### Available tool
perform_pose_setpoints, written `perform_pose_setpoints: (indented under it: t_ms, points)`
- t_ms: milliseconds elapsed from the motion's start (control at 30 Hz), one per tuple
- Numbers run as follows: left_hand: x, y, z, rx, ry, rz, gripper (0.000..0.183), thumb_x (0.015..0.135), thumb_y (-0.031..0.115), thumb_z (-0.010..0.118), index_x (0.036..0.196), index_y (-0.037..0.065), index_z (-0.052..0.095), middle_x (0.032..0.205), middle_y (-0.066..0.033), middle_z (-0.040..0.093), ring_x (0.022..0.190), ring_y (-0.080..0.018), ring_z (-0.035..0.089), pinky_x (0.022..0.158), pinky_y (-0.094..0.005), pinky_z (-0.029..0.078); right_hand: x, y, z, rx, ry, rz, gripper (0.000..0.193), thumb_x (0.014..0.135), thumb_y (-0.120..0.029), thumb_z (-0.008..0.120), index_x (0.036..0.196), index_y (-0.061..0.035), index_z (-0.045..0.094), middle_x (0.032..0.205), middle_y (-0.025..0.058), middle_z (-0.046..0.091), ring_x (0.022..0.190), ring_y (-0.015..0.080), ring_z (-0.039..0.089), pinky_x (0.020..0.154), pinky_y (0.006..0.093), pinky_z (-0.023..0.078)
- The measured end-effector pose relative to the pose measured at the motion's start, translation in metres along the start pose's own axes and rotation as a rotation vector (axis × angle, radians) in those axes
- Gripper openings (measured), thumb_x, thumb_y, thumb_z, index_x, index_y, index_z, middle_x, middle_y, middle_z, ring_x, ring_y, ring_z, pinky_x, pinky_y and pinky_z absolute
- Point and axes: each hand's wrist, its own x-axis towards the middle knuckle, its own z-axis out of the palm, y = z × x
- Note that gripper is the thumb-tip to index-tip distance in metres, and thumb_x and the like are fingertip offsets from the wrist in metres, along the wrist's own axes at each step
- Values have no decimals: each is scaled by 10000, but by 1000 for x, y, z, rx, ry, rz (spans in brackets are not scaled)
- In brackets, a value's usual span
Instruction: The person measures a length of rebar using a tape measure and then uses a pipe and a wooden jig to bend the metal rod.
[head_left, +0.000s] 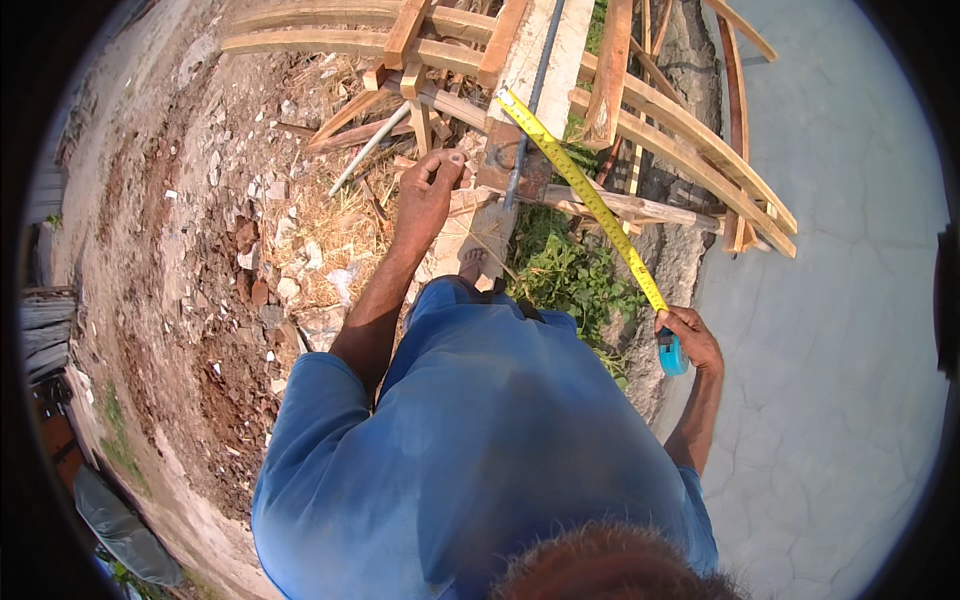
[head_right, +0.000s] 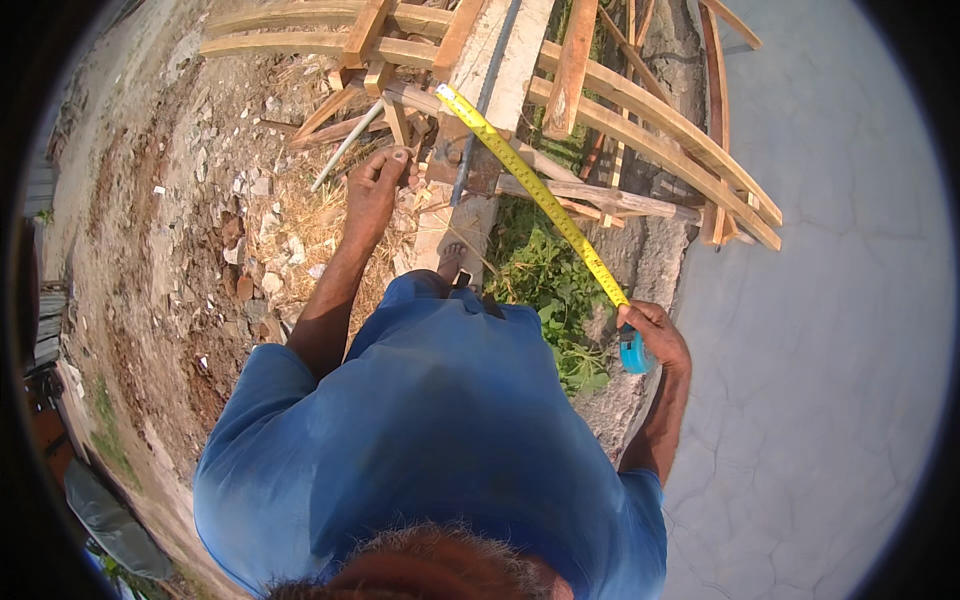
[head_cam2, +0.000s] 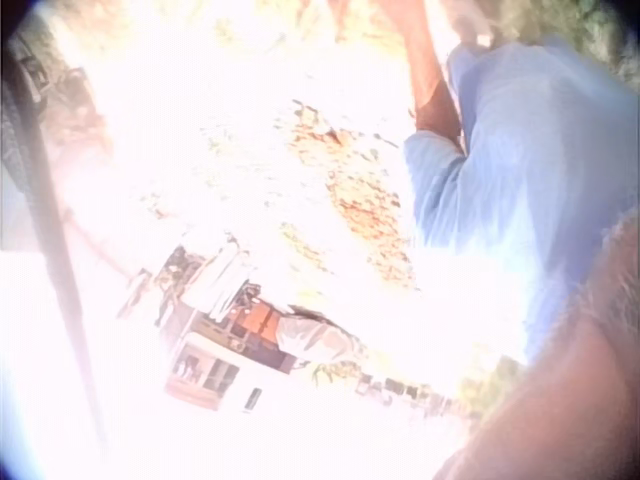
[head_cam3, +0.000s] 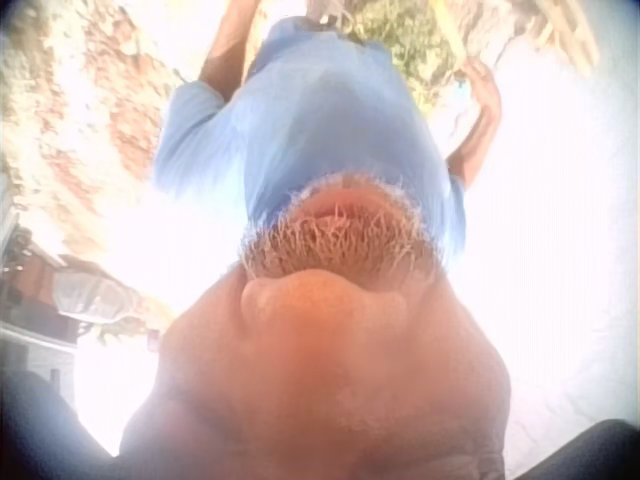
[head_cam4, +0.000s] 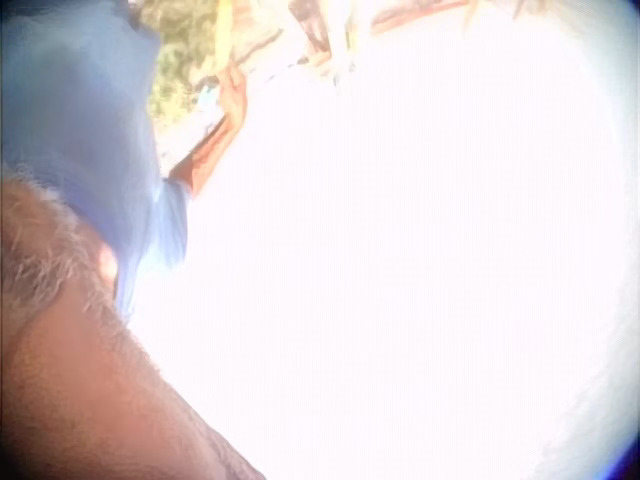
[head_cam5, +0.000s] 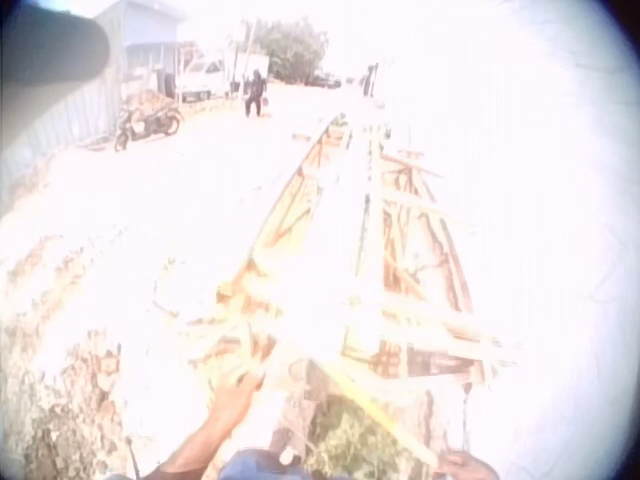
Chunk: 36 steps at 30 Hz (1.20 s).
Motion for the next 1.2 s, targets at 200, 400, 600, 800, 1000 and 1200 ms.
perform_pose_setpoints:
  t_ms: [200,400,600,800,1000,1200]
  points:
    - [22,8,-20,-25,70,25,300,967,248,591,1093,-16,655,938,-98,654,847,-139,643,749,-276,538,10,-11,-1,-10,-55,35,337,964,-333,586,797,-46,648,743,-37,565,728,77,485,681,267,407]
    - [44,22,-29,-49,-16,7,303,964,241,602,1117,-16,651,966,-80,655,856,-135,639,759,-282,554,22,-32,3,-95,-126,34,336,954,-331,606,787,-42,648,729,-22,568,718,84,497,670,280,418]
    - [51,7,-32,-93,-32,-1,200,950,169,625,1058,8,675,925,-70,659,805,-110,626,705,-258,540,24,-44,8,-95,-159,47,340,954,-339,609,804,-38,658,722,-18,565,718,88,498,672,286,421]
    - [24,10,-10,60,-363,25,213,939,218,641,1016,22,673,882,-67,664,794,-101,608,699,-266,501,32,-58,14,-109,-168,38,332,960,-325,600,821,-29,660,744,-13,592,725,90,508,707,286,435]
    - [3,26,12,-2,-240,2,248,950,268,616,938,32,691,804,-27,638,744,-96,573,687,-272,459,57,-53,2,-45,-39,-101,322,969,-299,570,794,-41,645,751,-24,581,738,81,495,707,273,420]
    - [-1,19,-4,316,-191,-25,273,937,273,616,849,20,666,668,0,574,631,-67,480,592,-260,409,82,-52,22,-64,-83,-92,324,948,-311,582,780,-43,649,727,-18,575,729,93,502,696,279,422]
